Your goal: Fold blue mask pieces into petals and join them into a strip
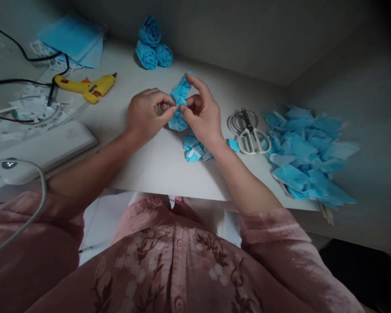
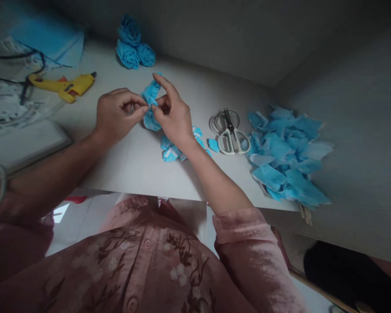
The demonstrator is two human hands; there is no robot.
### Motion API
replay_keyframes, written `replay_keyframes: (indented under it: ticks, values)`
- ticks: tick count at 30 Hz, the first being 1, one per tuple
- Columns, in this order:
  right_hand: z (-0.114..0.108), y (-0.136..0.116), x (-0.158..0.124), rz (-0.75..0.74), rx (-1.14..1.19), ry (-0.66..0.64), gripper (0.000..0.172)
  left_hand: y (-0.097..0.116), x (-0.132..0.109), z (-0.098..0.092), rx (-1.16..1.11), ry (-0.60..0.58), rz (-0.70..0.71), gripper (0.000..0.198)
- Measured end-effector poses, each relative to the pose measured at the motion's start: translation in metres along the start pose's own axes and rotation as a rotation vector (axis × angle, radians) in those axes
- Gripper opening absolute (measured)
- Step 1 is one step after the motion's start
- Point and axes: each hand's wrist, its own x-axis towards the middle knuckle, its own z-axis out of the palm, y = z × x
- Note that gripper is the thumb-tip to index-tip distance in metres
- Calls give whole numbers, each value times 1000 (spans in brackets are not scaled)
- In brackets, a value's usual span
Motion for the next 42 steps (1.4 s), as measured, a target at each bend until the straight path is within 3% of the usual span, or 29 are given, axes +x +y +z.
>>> replay_keyframes:
  ticks: [5,12,24,32,38,42]
  values:
    - [-3,-19,-5,26,-93,-22,58,-5,-1,0,-8,-6,-17,8]
    - [-3,-26,-5,83,-9,12,55,2,-2,0,-37,-4,-79,11]
    - [-1,-21,-4,50,11,31,53,4,-1,-2,-129,-62,-131,23]
    - [-4,5,8,96,86,41,61,-20,8,-1,-288,-15,-250,51]
    - [-6,7,9,156,175,35,65,-13,11,-5,-558,-184,-489,62]
    - [-3,7,7,111,153,-31,63,-11,9,-4,-594,-225,-395,51]
